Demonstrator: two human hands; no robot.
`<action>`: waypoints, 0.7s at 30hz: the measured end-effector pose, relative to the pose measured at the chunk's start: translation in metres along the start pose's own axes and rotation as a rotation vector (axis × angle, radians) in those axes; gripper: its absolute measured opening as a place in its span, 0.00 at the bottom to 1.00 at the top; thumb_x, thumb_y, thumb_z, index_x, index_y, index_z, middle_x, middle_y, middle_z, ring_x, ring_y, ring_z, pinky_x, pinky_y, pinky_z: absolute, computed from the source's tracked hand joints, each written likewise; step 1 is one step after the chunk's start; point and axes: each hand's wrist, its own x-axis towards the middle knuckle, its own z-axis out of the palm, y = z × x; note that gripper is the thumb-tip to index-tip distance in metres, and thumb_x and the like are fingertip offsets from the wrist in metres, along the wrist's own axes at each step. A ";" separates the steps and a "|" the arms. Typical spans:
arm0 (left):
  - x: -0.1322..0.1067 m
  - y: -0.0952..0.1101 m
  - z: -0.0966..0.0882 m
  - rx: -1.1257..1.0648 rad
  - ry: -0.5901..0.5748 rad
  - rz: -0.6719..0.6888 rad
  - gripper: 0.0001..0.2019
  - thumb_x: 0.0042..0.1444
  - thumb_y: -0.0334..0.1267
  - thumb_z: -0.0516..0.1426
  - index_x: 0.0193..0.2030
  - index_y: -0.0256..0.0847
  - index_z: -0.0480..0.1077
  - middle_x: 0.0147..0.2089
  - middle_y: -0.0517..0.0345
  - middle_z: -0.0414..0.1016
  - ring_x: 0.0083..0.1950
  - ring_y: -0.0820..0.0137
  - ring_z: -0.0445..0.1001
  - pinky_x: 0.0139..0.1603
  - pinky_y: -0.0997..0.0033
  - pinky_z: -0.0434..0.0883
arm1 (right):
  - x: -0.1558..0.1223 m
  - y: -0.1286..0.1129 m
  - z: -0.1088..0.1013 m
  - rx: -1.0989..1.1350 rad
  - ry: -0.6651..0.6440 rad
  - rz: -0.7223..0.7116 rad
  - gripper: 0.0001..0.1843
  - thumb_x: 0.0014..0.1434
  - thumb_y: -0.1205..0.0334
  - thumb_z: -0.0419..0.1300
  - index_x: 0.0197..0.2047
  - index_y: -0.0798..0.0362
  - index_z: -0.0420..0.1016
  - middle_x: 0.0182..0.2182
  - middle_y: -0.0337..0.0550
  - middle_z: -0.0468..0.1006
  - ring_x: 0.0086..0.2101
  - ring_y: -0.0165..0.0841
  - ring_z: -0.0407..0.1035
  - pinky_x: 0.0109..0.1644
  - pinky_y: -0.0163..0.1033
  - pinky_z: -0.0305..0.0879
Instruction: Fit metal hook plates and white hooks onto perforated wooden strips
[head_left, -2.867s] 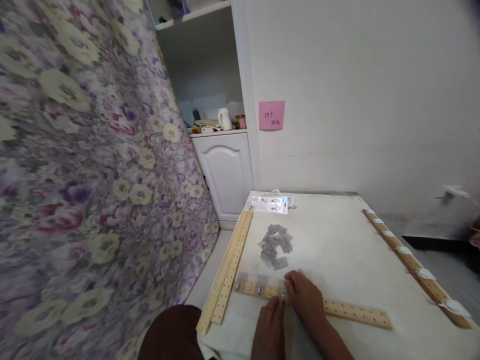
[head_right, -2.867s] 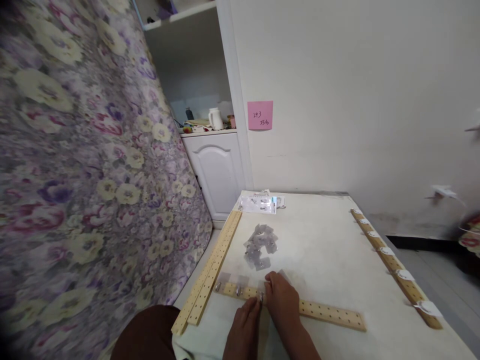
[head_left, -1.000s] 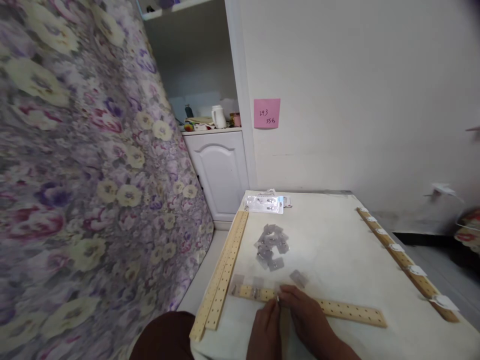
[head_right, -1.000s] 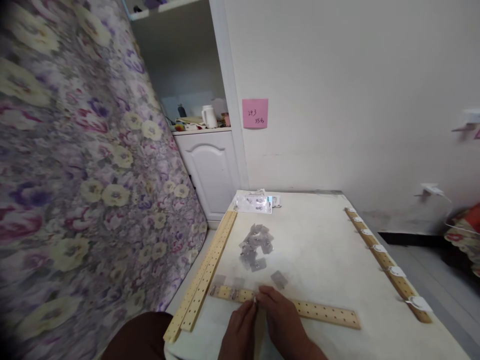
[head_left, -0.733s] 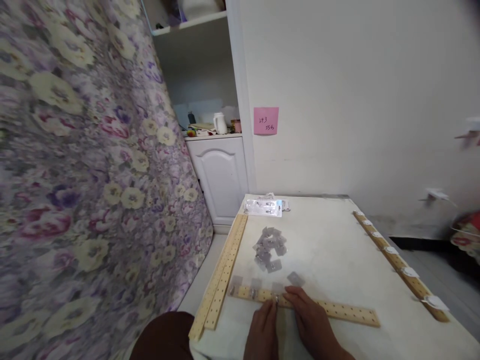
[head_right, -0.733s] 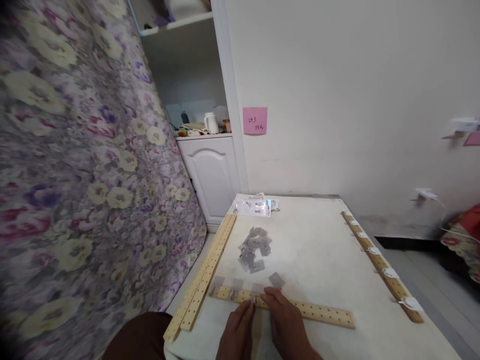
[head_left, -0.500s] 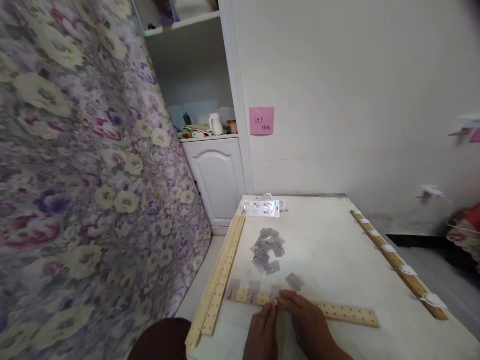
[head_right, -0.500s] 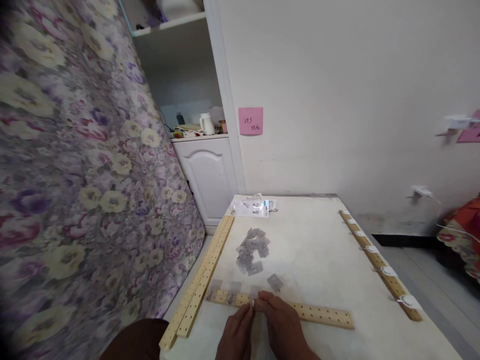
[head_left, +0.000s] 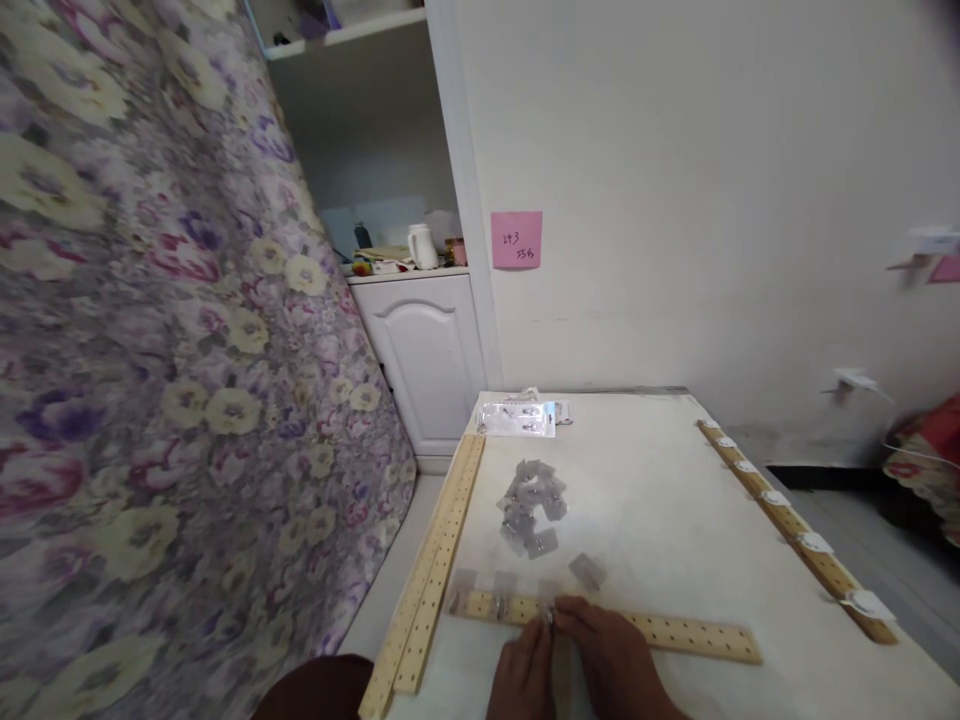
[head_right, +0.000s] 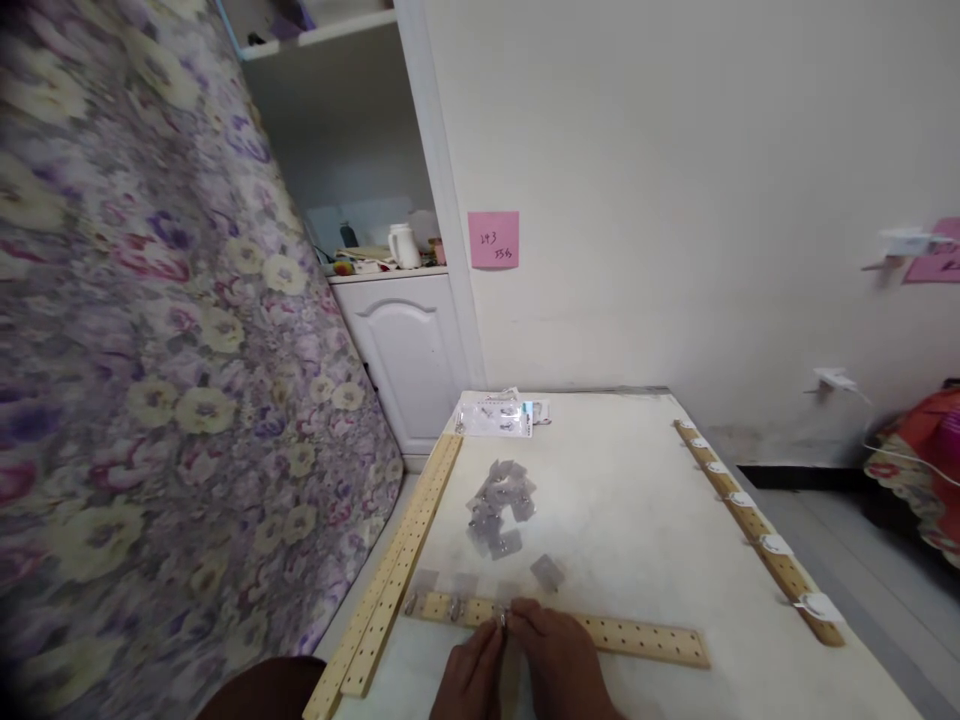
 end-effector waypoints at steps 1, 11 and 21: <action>0.000 0.000 -0.002 -0.027 -0.013 -0.009 0.28 0.50 0.22 0.47 0.59 0.41 0.65 0.52 0.47 0.75 0.45 0.65 0.77 0.45 0.66 0.77 | 0.000 -0.001 -0.002 0.015 0.003 0.005 0.22 0.52 0.73 0.54 0.47 0.44 0.76 0.46 0.41 0.79 0.40 0.35 0.76 0.43 0.38 0.72; 0.004 0.009 -0.017 -0.222 -0.095 -0.269 0.27 0.48 0.21 0.48 0.55 0.40 0.69 0.54 0.47 0.73 0.57 0.66 0.71 0.57 0.66 0.69 | 0.001 0.033 -0.028 0.249 0.251 0.309 0.10 0.59 0.61 0.51 0.42 0.50 0.71 0.33 0.41 0.75 0.26 0.30 0.69 0.32 0.34 0.69; 0.005 0.007 -0.007 -0.206 -0.047 -0.287 0.27 0.44 0.21 0.46 0.50 0.38 0.72 0.48 0.46 0.76 0.51 0.66 0.74 0.53 0.67 0.72 | 0.019 0.028 -0.032 -0.036 0.067 0.387 0.10 0.56 0.60 0.56 0.43 0.47 0.69 0.38 0.39 0.75 0.32 0.33 0.74 0.32 0.34 0.64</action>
